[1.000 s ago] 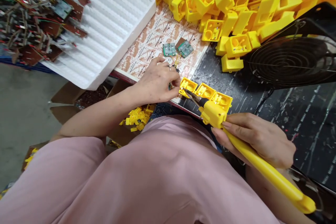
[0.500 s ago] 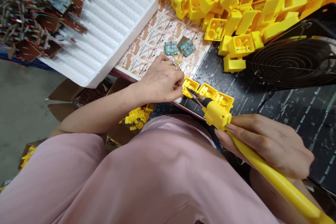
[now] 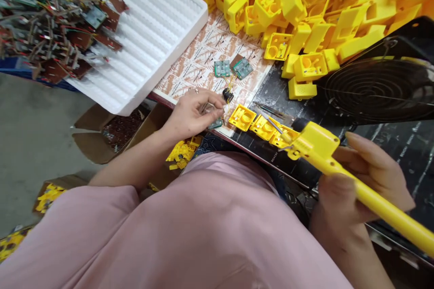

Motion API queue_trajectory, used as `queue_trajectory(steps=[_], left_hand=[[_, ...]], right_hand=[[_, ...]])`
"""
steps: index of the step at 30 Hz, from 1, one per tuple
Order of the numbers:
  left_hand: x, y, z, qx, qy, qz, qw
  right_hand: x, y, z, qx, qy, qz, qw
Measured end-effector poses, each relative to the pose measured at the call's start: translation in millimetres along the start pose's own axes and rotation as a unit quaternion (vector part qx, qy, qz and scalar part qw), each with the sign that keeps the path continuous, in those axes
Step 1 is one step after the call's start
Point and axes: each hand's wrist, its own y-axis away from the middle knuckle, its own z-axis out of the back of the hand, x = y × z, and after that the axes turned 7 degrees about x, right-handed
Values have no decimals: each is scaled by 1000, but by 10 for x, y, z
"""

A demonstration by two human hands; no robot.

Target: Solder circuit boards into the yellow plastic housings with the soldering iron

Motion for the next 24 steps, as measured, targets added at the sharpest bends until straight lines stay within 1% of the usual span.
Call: queue_trajectory(steps=[2, 5, 7, 9, 11, 12, 13, 15, 17, 18, 20, 22, 24], left_hand=[[41, 33, -100, -37, 38, 5, 999], [67, 30, -209, -75, 3, -8, 997], [66, 18, -239, -79, -41, -29, 996], [57, 15, -256, -73, -73, -40, 994], [41, 23, -281, -64, -91, -37, 993], [33, 29, -298, -61, -96, -33, 993], [25, 35, -316, -59, -100, -29, 993], [14, 44, -344, -56, -102, -22, 993], [10, 45, -351, -43, -99, -10, 994], [10, 41, -346, -35, -97, -2, 995], [7, 23, -323, -30, -97, 4, 995], [-3, -11, -299, -51, -111, -15, 992], [-21, -60, -290, -76, -150, -47, 985]], right_hand=[[-100, -56, -73, -54, -26, 6, 998], [-257, -192, -140, -117, -70, -33, 990], [-326, -282, -153, -161, -110, -59, 979], [-345, -347, -165, -199, -151, -90, 964], [-307, -368, -187, -221, -152, -102, 958], [-271, -359, -202, -213, -138, -98, 962], [-226, -339, -215, -190, -116, -84, 971], [-130, -277, -223, -124, -70, -33, 989], [-62, -212, -198, -78, -45, 18, 996], [-48, -189, -175, -73, -41, 31, 996], [-70, -179, -124, -84, -41, 28, 995], [-136, -208, -91, -113, -42, 22, 992], [-202, -241, -85, -149, -41, 36, 987]])
